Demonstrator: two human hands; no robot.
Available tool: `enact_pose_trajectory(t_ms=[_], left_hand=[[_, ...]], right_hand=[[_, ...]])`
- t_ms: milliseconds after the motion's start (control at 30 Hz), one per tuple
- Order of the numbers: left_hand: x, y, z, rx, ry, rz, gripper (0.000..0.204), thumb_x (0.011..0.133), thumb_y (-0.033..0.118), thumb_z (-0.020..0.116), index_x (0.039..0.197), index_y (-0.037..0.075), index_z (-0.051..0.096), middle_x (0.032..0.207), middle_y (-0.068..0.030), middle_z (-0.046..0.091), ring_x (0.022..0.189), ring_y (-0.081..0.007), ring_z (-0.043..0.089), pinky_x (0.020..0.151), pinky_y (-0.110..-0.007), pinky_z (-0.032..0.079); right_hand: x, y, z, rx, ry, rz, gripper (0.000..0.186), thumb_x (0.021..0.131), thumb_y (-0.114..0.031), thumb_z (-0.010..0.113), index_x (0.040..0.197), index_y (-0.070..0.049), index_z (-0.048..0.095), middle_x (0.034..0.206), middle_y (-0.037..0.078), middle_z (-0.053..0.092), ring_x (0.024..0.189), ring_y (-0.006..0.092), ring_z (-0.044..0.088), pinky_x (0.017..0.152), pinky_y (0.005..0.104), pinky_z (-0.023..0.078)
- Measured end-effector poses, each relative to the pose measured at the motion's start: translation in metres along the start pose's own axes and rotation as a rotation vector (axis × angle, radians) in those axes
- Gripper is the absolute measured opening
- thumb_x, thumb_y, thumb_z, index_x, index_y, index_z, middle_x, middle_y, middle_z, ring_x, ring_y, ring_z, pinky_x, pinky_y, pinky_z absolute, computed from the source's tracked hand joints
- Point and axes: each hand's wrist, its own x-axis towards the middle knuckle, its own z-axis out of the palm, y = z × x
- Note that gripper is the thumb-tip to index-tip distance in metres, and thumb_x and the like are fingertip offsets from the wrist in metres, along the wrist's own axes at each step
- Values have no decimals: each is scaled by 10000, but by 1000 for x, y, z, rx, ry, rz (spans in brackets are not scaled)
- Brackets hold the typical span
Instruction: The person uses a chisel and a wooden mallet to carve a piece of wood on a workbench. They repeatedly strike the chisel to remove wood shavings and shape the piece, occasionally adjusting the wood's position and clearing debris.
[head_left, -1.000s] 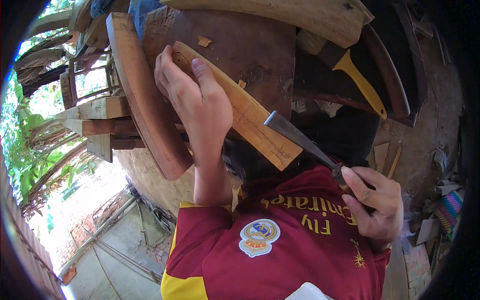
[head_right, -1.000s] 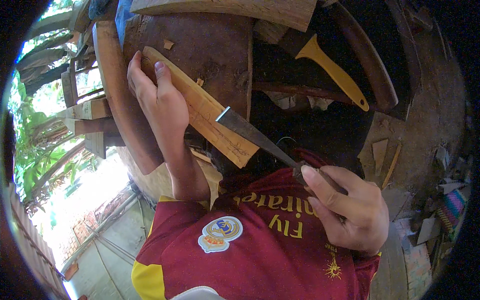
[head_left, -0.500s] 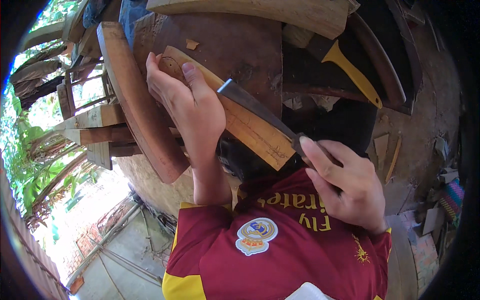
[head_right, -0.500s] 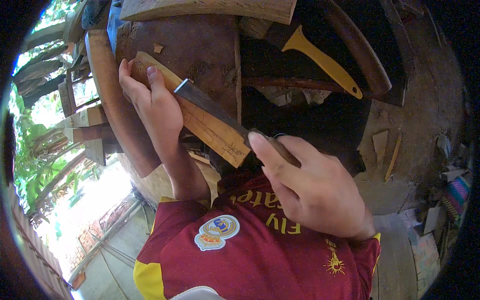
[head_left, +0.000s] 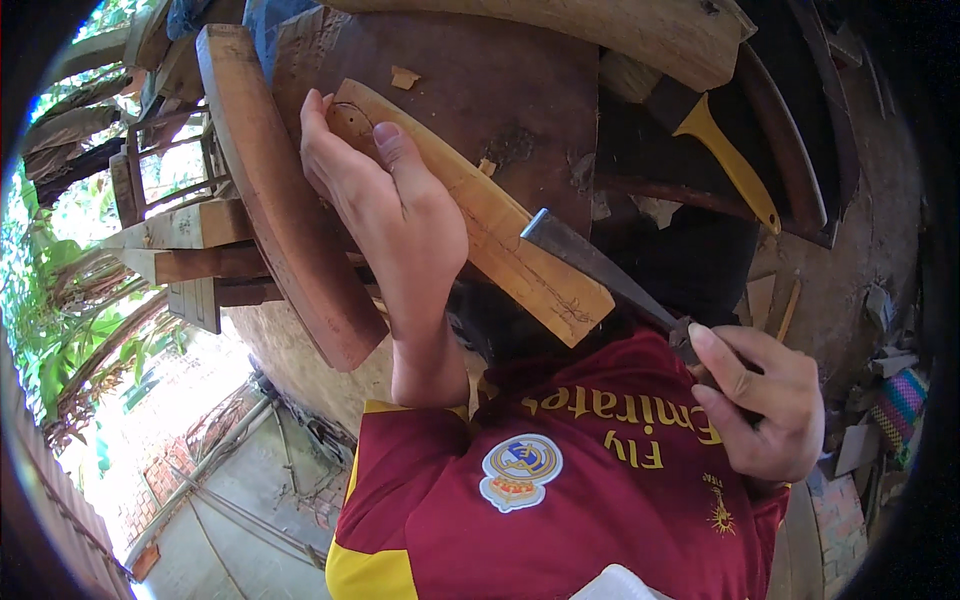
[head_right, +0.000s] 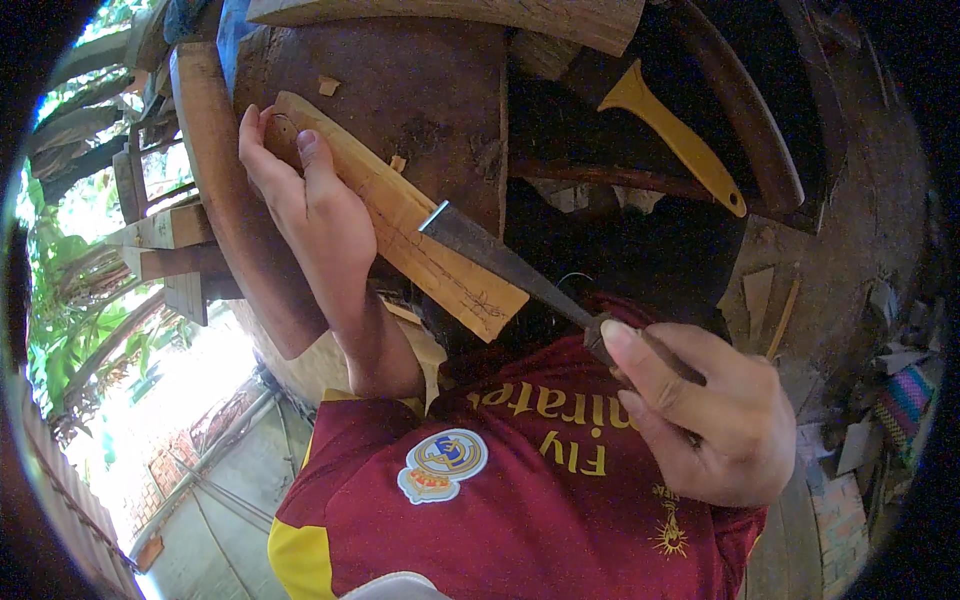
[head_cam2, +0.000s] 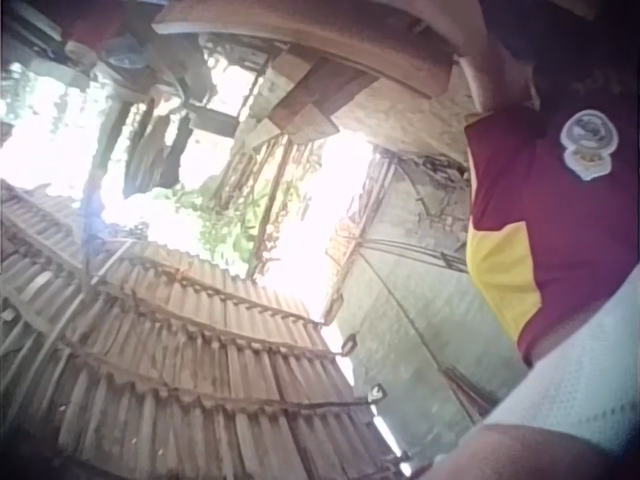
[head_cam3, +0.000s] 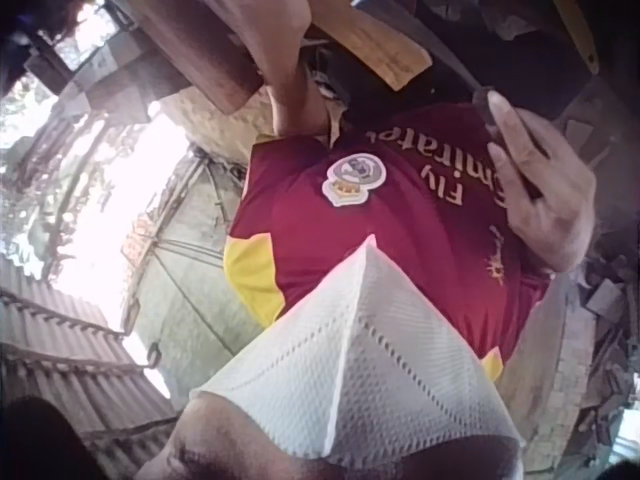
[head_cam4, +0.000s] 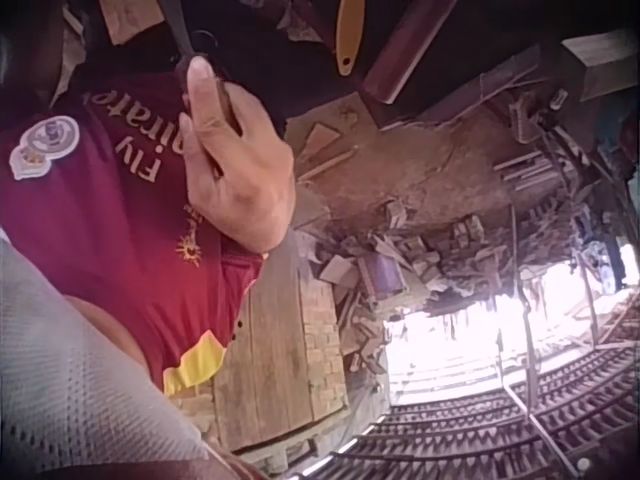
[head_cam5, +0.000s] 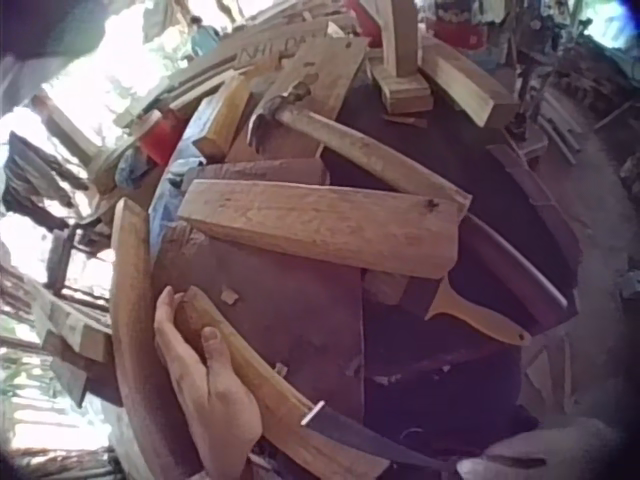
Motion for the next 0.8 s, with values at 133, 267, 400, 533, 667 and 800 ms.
enact_pose_trajectory(t_ms=[133,267,400,533,667,800], left_hand=[[2,-1,0,4,-6,-14,477,963,94,450,1384,-83,311,1371,-261,405,1307,-395,359,1104,-461,255],[3,-3,-1,-24,23,-46,476,962,89,451,1385,-79,313,1369,-256,408,1299,-389,372,1102,-452,263],[4,-4,-2,-5,17,-34,493,962,88,448,1398,-76,284,1372,-255,407,1298,-391,380,1100,-447,273],[2,0,1,18,6,2,510,963,84,440,1412,-71,253,1383,-251,399,1306,-392,377,1101,-445,278],[6,-6,-2,-3,-4,-19,509,963,77,433,1416,-65,249,1382,-250,398,1307,-388,380,1102,-442,278],[7,-9,-2,-26,25,-22,508,961,74,432,1413,-70,250,1378,-253,400,1301,-389,385,1098,-442,282]], right_hand=[[3,0,5,20,6,-5,544,709,39,727,1236,-54,626,995,194,654,714,298,684,581,343,547],[-9,6,5,28,-13,-3,524,708,34,730,1216,-49,636,998,194,657,727,307,685,597,347,549],[-33,12,-5,47,-31,27,501,697,24,741,1186,-45,657,986,200,662,749,327,685,634,352,555],[-13,8,9,62,5,22,502,719,23,731,1208,-44,644,973,194,664,751,311,688,626,348,552],[9,7,21,102,43,-12,496,741,27,719,1224,-45,633,960,187,663,748,292,688,614,341,547],[-2,3,16,42,-2,26,502,731,32,724,1219,-49,639,965,184,667,751,293,688,623,338,547]])
